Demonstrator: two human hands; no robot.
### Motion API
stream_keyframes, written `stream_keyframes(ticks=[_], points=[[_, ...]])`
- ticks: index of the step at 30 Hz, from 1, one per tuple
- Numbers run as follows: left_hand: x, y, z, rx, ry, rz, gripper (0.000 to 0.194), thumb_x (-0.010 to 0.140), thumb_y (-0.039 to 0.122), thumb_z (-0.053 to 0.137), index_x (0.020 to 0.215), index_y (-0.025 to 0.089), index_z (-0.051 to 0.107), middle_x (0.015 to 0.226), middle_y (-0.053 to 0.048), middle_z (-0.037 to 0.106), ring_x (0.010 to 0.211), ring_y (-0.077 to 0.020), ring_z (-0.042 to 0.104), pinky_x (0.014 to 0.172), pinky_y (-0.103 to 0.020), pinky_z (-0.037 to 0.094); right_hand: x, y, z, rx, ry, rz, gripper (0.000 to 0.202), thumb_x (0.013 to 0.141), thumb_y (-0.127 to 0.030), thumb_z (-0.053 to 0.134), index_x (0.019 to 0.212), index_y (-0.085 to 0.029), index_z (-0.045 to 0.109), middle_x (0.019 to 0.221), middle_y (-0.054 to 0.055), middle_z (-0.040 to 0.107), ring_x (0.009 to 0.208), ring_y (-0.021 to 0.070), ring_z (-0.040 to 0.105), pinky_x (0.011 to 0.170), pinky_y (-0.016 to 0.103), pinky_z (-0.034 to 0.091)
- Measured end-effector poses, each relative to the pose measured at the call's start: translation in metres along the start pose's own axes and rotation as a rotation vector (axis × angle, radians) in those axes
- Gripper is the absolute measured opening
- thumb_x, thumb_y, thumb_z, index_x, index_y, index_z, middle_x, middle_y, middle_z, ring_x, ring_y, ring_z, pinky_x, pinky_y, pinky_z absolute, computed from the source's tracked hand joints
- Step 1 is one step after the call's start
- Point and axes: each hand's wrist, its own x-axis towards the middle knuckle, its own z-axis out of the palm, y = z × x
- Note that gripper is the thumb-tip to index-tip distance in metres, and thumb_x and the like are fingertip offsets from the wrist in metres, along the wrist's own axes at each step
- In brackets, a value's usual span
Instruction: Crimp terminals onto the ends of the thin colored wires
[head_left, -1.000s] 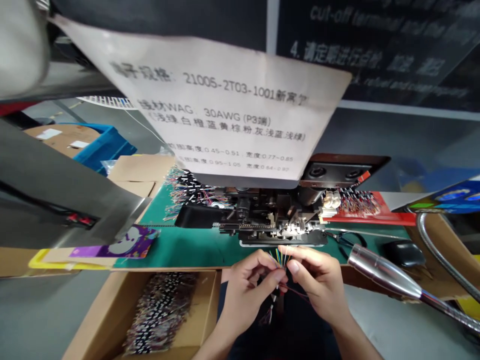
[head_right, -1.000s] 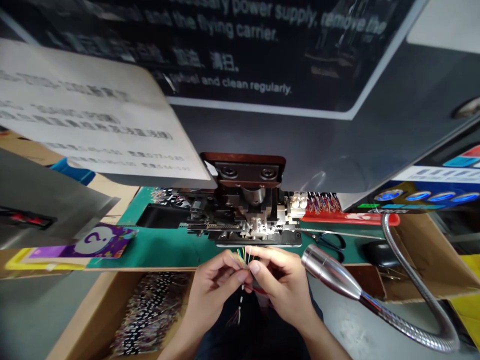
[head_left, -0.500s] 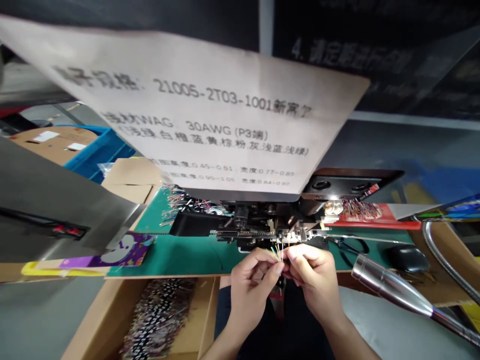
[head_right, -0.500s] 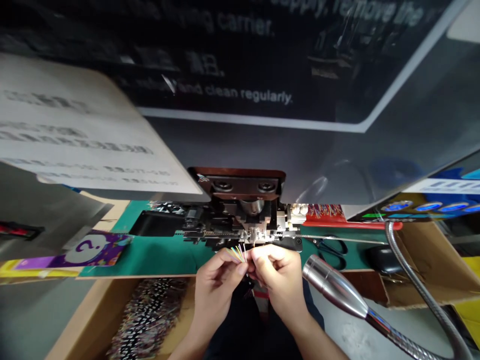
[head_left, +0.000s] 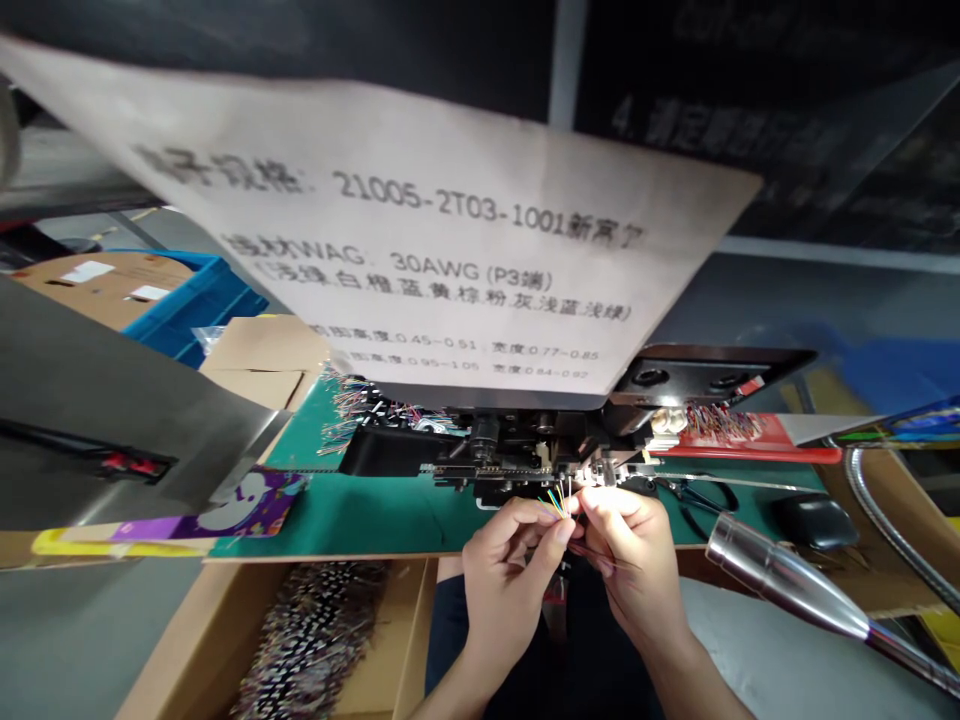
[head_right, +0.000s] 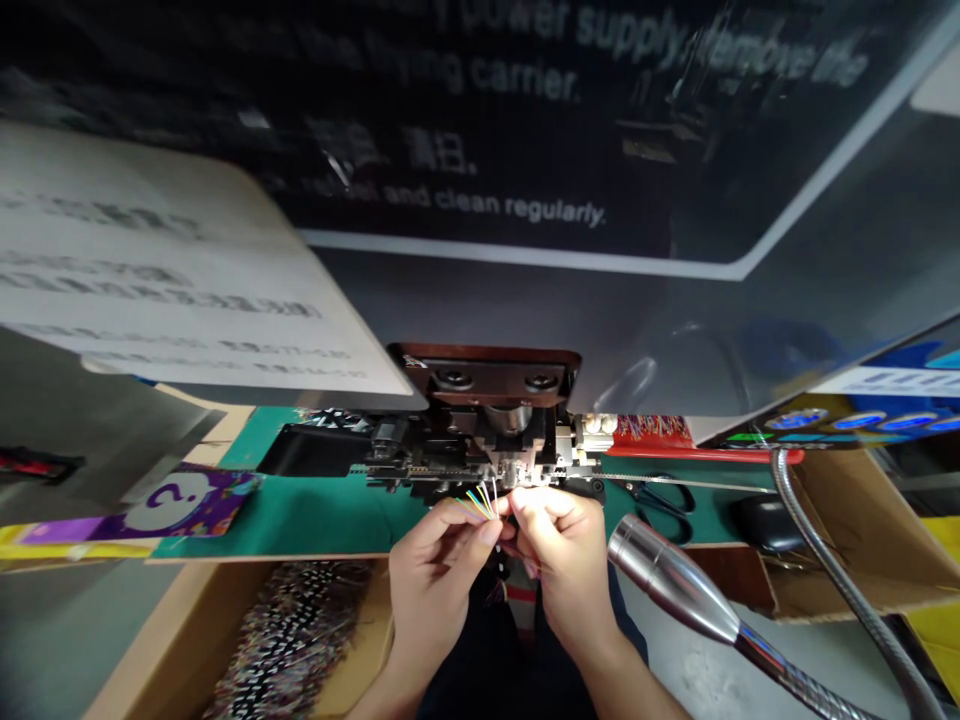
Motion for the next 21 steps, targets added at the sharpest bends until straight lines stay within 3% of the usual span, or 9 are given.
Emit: stream_keyframes(ticks=[4, 12, 17, 21], points=[[0.0, 0.0, 0.0, 0.017, 0.008, 0.008, 0.01, 0.099, 0.02, 0.086, 0.09, 0.022, 0.081, 0.085, 0.0, 0.086, 0.077, -0.0157, 0.085, 0.074, -0.017, 0.068, 0.0, -0.001, 0.001, 0.004, 0.0, -0.004, 0.05, 0.098, -0.061, 0.088, 0.077, -0.016, 0.085, 0.046, -0.01, 0.037, 0.047, 0.0068, 0.02, 0.049, 0.022, 0.035], [0.0, 0.0, -0.002, 0.042, 0.01, -0.006, 0.012, 0.098, 0.022, 0.086, 0.088, 0.021, 0.081, 0.083, -0.002, 0.085, 0.076, -0.0173, 0.085, 0.072, -0.019, 0.068, -0.001, -0.001, 0.0, -0.051, -0.013, -0.027, 0.052, 0.1, -0.062, 0.085, 0.075, -0.016, 0.083, 0.047, -0.009, 0.039, 0.046, 0.0076, 0.024, 0.051, 0.024, 0.039], [-0.001, 0.003, 0.0, -0.006, -0.044, -0.061, 0.016, 0.098, 0.022, 0.087, 0.084, 0.02, 0.08, 0.077, -0.001, 0.084, 0.062, -0.0153, 0.079, 0.062, -0.019, 0.066, -0.008, -0.011, 0.001, -0.151, -0.002, -0.05, 0.047, 0.097, -0.062, 0.088, 0.084, -0.017, 0.088, 0.054, -0.004, 0.05, 0.049, 0.01, 0.034, 0.05, 0.025, 0.037], [-0.002, 0.002, 0.0, -0.057, -0.076, -0.105, 0.017, 0.1, 0.026, 0.087, 0.085, 0.021, 0.08, 0.075, 0.0, 0.083, 0.06, -0.0158, 0.078, 0.06, -0.021, 0.066, -0.01, -0.013, 0.001, -0.167, 0.01, -0.045, 0.049, 0.099, -0.061, 0.085, 0.078, -0.017, 0.087, 0.051, -0.005, 0.047, 0.048, 0.0097, 0.032, 0.049, 0.026, 0.037]])
